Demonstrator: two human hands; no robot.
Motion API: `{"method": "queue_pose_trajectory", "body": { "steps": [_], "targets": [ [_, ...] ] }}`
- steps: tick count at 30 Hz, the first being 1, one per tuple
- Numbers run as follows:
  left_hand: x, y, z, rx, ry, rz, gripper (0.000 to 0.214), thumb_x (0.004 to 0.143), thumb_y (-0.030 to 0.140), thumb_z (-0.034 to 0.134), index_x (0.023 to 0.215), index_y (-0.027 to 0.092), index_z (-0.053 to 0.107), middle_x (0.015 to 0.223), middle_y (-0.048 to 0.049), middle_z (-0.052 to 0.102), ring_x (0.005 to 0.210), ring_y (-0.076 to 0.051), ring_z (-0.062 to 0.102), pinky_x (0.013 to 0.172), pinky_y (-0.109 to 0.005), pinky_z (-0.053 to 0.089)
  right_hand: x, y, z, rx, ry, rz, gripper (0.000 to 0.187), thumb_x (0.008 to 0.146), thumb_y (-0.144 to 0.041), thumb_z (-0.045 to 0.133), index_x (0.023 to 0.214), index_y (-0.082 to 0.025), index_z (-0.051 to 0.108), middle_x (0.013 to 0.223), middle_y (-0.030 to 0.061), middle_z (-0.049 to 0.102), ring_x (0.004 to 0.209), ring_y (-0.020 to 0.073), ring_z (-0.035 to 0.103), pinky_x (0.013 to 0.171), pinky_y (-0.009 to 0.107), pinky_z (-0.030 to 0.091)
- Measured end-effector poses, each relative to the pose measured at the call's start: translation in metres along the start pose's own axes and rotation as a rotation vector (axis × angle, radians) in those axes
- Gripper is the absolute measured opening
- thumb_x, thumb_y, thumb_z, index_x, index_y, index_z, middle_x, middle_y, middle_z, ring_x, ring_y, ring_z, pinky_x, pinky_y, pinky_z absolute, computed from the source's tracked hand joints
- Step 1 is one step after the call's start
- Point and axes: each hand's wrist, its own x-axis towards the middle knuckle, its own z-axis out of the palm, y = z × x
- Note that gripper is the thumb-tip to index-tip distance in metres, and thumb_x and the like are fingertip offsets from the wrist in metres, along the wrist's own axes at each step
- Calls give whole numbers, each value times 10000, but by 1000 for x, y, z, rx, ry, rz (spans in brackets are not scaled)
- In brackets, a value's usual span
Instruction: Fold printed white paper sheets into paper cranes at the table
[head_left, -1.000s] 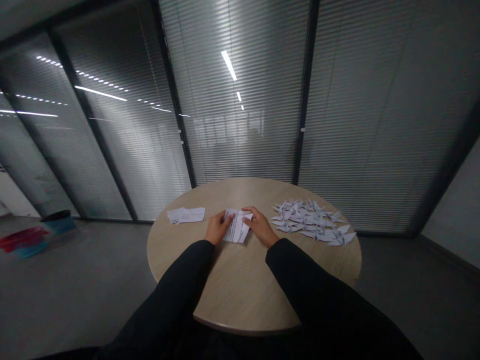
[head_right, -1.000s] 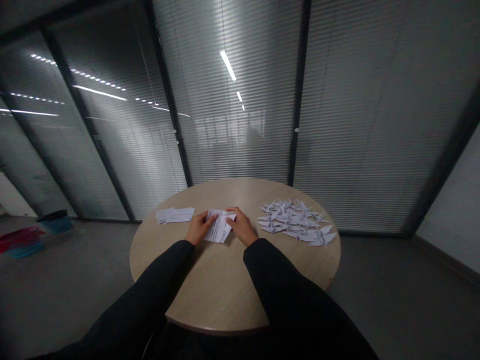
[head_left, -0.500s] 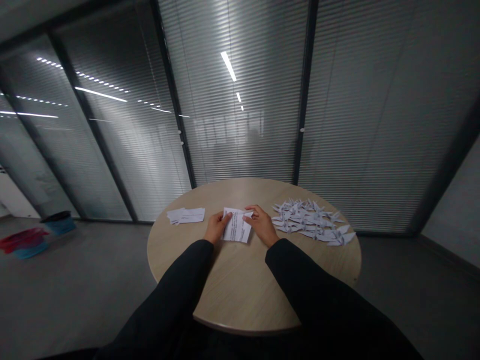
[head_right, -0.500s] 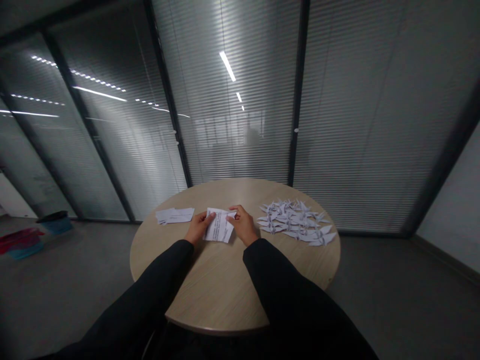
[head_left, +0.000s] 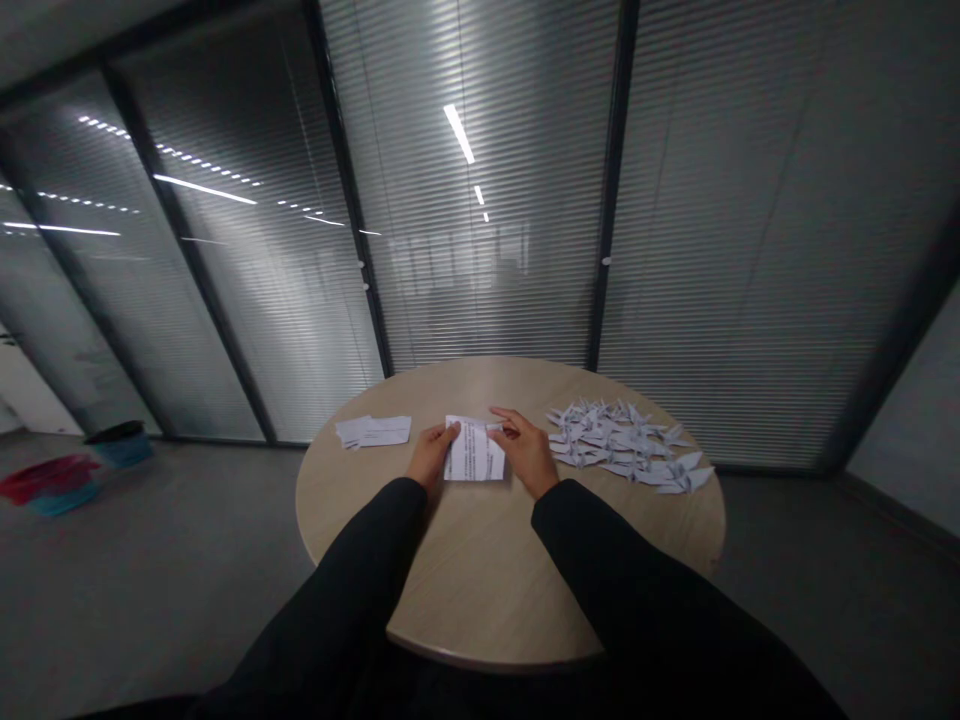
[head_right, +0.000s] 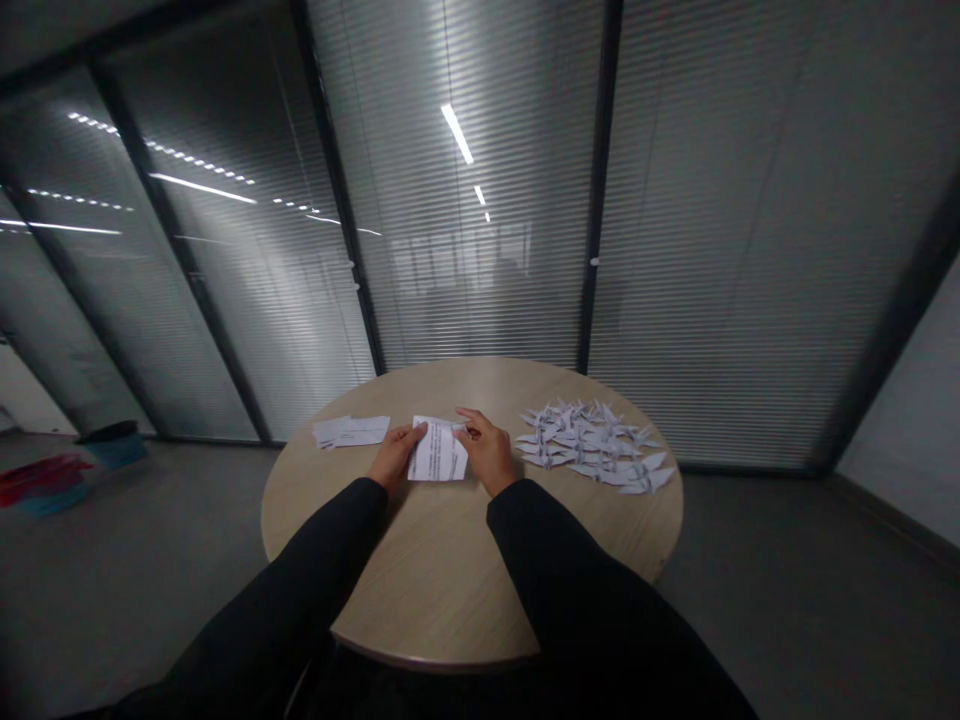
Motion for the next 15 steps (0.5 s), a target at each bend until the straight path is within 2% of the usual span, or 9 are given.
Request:
{"method": "queue_pose_trajectory", "body": {
  "steps": [2,7,11,15],
  "targets": [
    [0,0,0,-4,9,8,367,633,448,697,663,89,628,576,-74,640,477,-126,555,469,-225,395,0,1,1,-9,19,11,340,714,-213,618,1052,-184,636,817,49,700,708,159,638,657,269,495],
    [-3,2,2,-29,54,-2,318,645,409,684,615,104,599,544,-51,616,457,-124,545,454,-226,383,0,2,2,-46,7,-41,162,749,-216,593,863,-191,706,832,47,715,718,168,649,660,271,508],
    [-5,5,3,-58,92,-33,274,663,354,662,571,111,574,513,-35,592,432,-114,530,435,-217,374,-2,2,0,-77,-31,-204,206,782,-139,536,865,-192,717,885,55,712,813,169,650,750,287,510],
    [-3,7,2,-82,118,-61,211,684,298,632,610,102,603,556,-58,626,475,-135,573,467,-228,417,-3,2,-3,-170,-108,-403,269,810,-86,490,920,-196,710,915,66,697,862,165,629,798,306,500]
  ]
}}
